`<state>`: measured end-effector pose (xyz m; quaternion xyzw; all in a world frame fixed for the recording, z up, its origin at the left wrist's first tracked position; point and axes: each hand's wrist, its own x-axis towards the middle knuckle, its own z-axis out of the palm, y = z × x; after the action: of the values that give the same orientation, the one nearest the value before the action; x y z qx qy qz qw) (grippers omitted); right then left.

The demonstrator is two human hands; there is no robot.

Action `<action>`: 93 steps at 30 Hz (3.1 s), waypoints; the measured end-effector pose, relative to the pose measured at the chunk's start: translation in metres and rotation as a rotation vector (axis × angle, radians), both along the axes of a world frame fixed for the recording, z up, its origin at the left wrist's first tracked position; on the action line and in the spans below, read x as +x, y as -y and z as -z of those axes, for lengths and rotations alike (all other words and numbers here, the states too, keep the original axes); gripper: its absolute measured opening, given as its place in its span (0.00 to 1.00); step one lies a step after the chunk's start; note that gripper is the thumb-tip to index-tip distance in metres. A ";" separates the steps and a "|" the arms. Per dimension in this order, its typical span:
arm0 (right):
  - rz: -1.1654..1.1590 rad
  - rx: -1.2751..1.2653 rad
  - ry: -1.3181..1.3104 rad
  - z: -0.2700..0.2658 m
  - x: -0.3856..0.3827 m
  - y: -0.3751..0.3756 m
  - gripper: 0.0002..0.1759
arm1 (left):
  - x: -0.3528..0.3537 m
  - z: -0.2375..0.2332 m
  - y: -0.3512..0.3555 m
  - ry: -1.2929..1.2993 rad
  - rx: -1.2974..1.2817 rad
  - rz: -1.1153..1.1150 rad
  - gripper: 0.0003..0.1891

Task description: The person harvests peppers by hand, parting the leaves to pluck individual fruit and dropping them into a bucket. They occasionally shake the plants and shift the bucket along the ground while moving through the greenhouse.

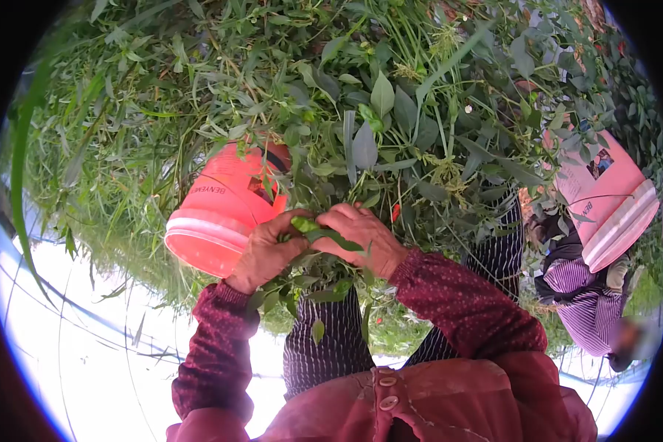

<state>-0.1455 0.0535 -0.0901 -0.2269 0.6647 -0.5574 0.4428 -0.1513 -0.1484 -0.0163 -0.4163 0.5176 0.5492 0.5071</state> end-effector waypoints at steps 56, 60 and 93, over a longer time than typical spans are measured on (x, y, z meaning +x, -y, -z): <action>0.648 -0.459 1.545 0.034 0.050 0.029 0.16 | -0.036 0.029 -0.056 -0.552 -0.501 0.016 0.07; 0.172 -0.141 0.412 0.022 0.032 0.012 0.10 | -0.053 0.026 -0.051 -0.436 -0.498 -0.205 0.07; -0.071 0.187 0.024 -0.033 -0.109 -0.050 0.23 | -0.012 0.023 -0.087 -0.732 -0.378 1.162 0.11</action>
<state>-0.2541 0.1037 -0.0568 -0.2013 0.7000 -0.4793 0.4896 -0.1637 -0.0609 -0.0390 0.0573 0.8794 0.1953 0.4305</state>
